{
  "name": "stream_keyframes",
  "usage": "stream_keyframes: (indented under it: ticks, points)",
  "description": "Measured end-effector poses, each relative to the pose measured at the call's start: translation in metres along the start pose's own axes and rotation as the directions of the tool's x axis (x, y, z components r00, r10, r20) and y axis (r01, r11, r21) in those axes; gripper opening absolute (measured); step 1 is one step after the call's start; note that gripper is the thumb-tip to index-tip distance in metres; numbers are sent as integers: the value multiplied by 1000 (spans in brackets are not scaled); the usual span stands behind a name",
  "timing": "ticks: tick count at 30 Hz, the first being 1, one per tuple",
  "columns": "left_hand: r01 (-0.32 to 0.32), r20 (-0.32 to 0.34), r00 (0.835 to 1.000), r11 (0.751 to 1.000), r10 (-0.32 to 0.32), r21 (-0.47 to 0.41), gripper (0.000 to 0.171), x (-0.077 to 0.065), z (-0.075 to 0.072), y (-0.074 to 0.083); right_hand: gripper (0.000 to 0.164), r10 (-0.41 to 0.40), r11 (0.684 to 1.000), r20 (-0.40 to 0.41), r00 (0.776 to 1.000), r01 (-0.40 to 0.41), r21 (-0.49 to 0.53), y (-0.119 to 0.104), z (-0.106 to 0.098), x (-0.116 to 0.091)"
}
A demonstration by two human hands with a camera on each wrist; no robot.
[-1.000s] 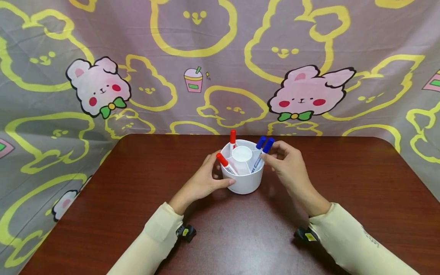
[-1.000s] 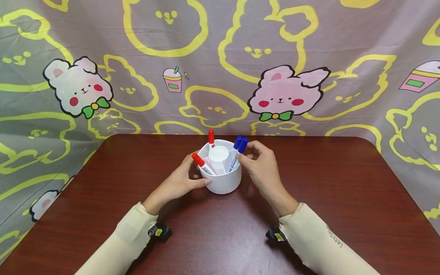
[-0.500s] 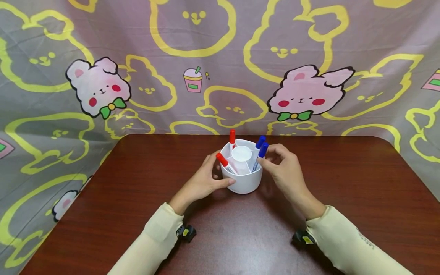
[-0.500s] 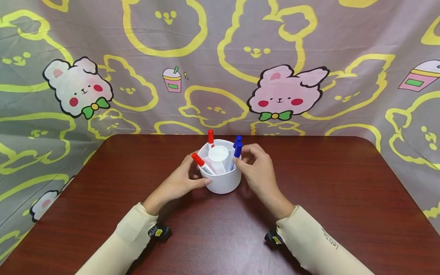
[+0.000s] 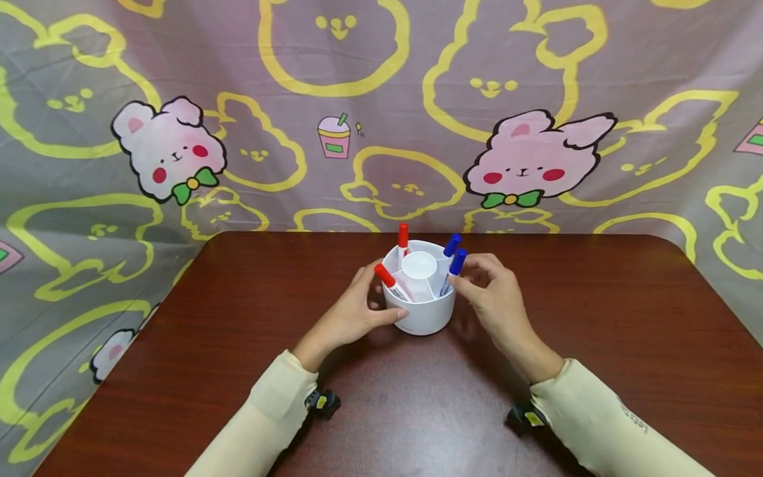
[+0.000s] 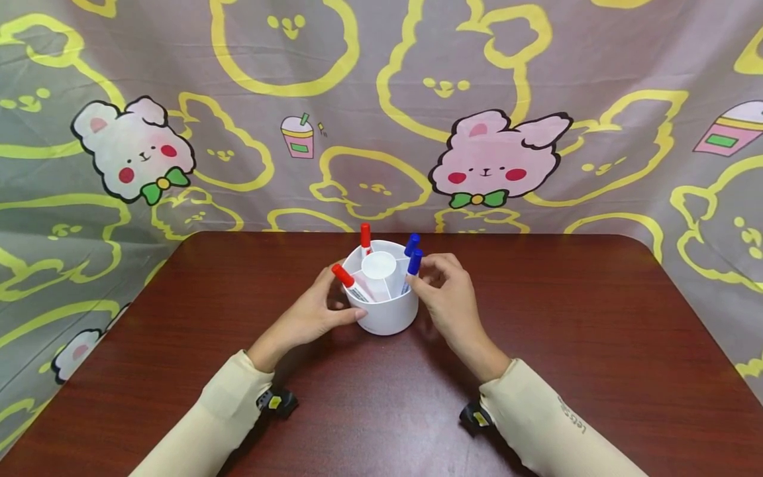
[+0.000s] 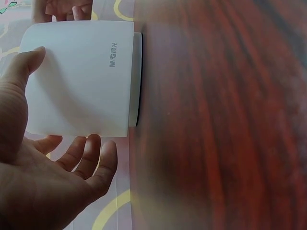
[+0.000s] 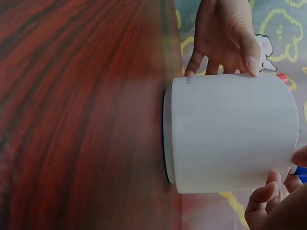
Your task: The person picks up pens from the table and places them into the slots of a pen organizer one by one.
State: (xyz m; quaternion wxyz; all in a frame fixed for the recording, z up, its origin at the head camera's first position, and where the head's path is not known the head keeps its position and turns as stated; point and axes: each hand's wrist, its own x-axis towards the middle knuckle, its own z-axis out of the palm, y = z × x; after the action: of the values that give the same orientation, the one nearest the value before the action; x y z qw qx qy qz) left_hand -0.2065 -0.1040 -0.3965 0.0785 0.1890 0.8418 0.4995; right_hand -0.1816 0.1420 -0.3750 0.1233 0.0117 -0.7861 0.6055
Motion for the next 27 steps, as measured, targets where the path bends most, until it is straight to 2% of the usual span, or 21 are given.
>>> stream_keyframes:
  ticks: [27]
  points:
    - [18,-1,1000,1000,-18,5,93,0,1,2,26,35,997,16,999,-36,61,0,-5,0]
